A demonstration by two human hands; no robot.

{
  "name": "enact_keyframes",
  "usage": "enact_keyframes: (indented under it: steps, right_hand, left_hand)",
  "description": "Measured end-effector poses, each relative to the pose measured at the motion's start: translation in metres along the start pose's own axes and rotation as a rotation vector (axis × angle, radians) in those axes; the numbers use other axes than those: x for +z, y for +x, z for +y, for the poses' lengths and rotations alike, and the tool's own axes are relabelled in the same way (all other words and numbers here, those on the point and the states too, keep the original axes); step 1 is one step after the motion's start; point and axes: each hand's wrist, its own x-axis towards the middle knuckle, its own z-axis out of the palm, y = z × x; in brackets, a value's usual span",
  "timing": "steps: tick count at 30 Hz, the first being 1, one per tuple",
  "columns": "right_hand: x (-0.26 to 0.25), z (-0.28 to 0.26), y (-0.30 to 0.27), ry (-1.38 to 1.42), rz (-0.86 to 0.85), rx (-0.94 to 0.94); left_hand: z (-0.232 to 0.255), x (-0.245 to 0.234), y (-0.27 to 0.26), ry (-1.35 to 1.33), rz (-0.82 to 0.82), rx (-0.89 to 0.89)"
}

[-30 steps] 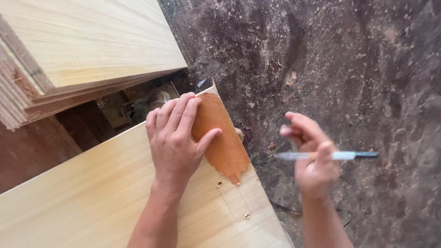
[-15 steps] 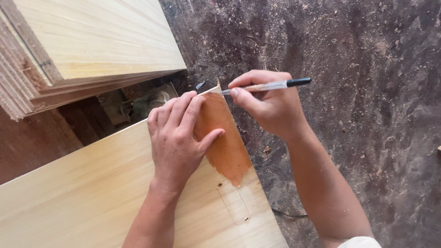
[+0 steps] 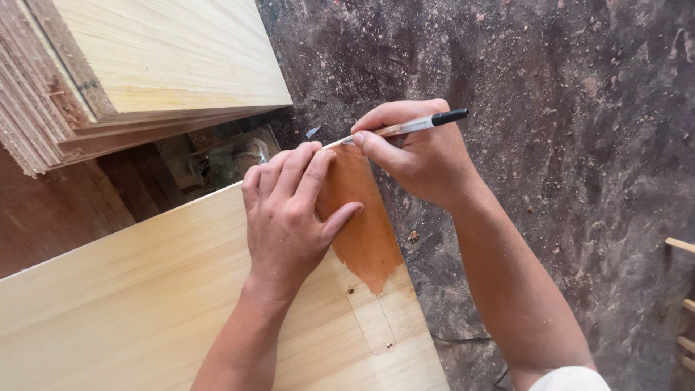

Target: The person traces a small wooden template onto several larger light-colored boards using a pen, picking up and positioning each board one at a time.

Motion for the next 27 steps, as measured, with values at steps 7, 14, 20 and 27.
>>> enact_keyframes:
  steps: [7,14,20,27]
  right_hand:
    - [-0.014,0.002,-0.006,-0.117,-0.054,0.071]
    - [-0.017,-0.003,-0.011,-0.048,0.060,-0.011]
    - [0.002,-0.002,0.000,-0.003,0.015,-0.071]
    - [-0.017,0.015,-0.010,-0.165,-0.110,0.240]
  left_hand:
    - [-0.001,0.001,-0.002,0.004,-0.011,-0.005]
    - [-0.001,0.001,-0.001,0.001,-0.003,-0.011]
    - [-0.002,0.002,-0.002,0.009,-0.006,-0.002]
    - [0.000,0.001,-0.001,-0.010,-0.014,-0.015]
